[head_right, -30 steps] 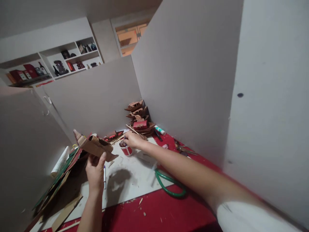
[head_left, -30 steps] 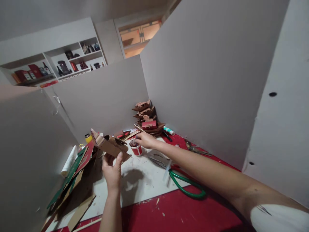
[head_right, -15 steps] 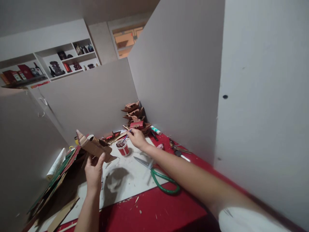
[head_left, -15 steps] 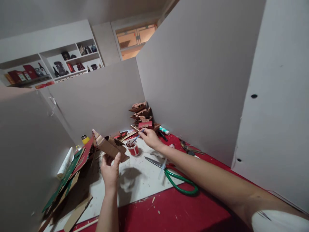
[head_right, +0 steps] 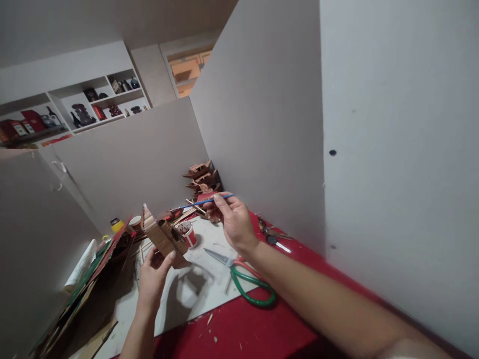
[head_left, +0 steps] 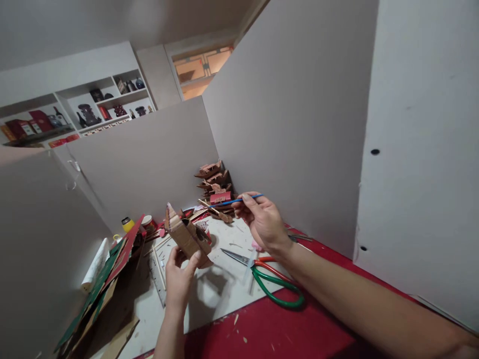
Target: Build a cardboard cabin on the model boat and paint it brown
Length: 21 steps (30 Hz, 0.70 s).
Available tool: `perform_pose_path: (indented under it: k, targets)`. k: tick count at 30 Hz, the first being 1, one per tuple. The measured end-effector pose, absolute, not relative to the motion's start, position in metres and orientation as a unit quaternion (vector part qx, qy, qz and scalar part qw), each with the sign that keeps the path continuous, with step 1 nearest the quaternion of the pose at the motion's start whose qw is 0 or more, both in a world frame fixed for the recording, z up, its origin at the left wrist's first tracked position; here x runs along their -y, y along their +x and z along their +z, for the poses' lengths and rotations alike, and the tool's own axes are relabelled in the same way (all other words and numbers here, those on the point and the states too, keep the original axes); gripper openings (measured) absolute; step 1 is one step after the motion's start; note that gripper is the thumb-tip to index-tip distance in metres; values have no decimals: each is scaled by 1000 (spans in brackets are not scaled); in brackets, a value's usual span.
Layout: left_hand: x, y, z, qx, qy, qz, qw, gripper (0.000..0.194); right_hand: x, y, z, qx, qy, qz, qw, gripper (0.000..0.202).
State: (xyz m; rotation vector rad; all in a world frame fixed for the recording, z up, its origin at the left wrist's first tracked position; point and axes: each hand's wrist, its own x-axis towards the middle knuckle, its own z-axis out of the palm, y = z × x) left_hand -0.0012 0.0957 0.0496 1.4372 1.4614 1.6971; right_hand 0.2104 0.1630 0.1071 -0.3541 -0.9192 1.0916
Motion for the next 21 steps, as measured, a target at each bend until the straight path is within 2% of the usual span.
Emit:
perform_pose_path:
  k: [4,9,21]
  targets:
    - [-92,9,49,-528,565,582,251,36,-144,214,110,416,-104,504,750,27]
    - [-88,17,53,-541,608,536,225,33,-146,214,109,439,-102,486,749,24]
    - [-87,19,54,-549,621,516,217,39,-151,225,112,456,-104,483,741,27]
